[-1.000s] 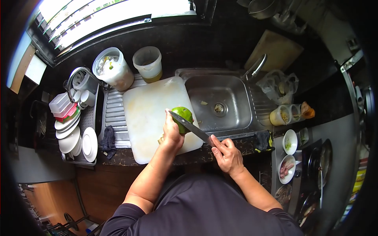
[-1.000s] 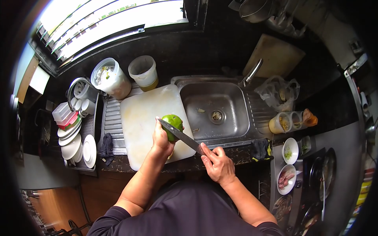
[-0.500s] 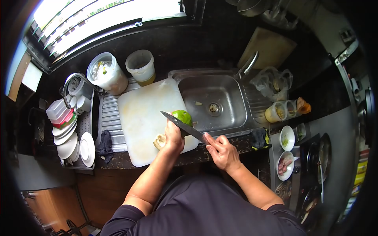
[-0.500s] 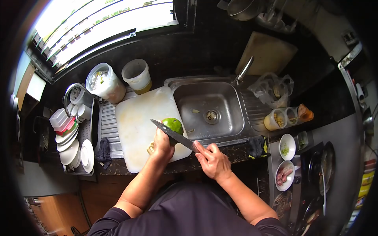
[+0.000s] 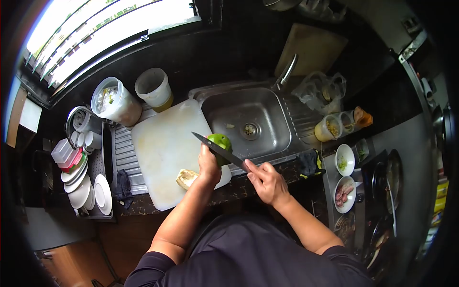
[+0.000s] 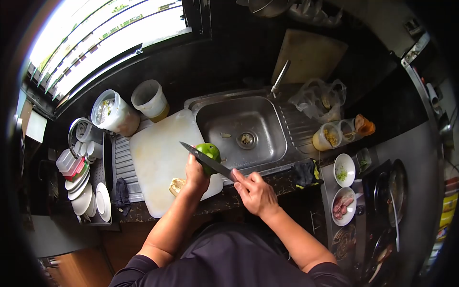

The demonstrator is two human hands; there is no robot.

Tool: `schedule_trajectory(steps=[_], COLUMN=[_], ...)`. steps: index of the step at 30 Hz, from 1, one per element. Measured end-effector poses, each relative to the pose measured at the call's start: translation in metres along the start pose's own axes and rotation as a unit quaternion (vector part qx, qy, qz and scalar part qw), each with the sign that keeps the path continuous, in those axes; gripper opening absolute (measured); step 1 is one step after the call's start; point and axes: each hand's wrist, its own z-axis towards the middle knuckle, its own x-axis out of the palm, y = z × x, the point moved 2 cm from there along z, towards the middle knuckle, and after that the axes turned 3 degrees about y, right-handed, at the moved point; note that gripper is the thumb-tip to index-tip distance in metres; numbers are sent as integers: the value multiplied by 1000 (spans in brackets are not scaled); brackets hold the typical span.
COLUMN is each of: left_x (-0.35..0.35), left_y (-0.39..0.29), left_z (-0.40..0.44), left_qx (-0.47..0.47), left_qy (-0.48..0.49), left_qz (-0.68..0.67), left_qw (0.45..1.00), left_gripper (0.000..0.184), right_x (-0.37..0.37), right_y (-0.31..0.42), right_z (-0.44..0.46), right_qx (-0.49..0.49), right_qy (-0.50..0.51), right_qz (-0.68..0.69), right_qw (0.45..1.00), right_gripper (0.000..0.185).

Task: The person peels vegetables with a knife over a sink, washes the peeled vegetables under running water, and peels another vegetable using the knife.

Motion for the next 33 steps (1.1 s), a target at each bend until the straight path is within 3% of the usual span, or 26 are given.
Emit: schedule_trajectory(steps=[1,3,6,10,12,13,14,16,18,20,22,24,26,33], left_x=[-2,-5,-12,-20,1,9,18,25,29,4,-6,-4,-3,-4], left_y=[3,10,22,16,17,24,25,23,4,4,5,1,-2,12], left_z=[0,5,23,38,19,10,4,4,-3,12,20,17,14,8], left_qx=[-2,78,75,54,176,150,188,126,7,-5,-24,-27,-38,7], left_qy=[0,11,7,18,42,52,64,98,138,172,196,184,201,214], left_qz=[3,146,76,123,287,250,266,142,-16,20,96,61,134,132], left_qw=[1000,986,994,991,941,955,943,977,990,985,976,981,969,968], left_gripper=[47,45,44,46,45,43,43,43,43,47,52,48,45,47], right_x=[2,4,10,33,42,58,67,46,20,7,-4,-10,-13,3], right_y=[-3,-5,-3,-8,-31,-66,-93,-84,-62,-50,-36,-24,-18,-15], right_z=[-5,2,23,58,88,102,109,97,75,53,30,13,8,37], right_qx=[5,12,25,43,118,108,98,104,82,14,12,18,25,35], right_qy=[-3,-9,-17,-9,-1,-12,-26,-31,-37,-63,-32,-18,-1,-13], right_qz=[-5,-9,-14,-11,5,66,127,106,115,101,58,51,43,-8], right_qw=[1000,1000,999,999,993,992,987,988,989,993,998,998,999,999], right_gripper=[42,42,41,40,43,45,47,46,42,39,40,41,42,42])
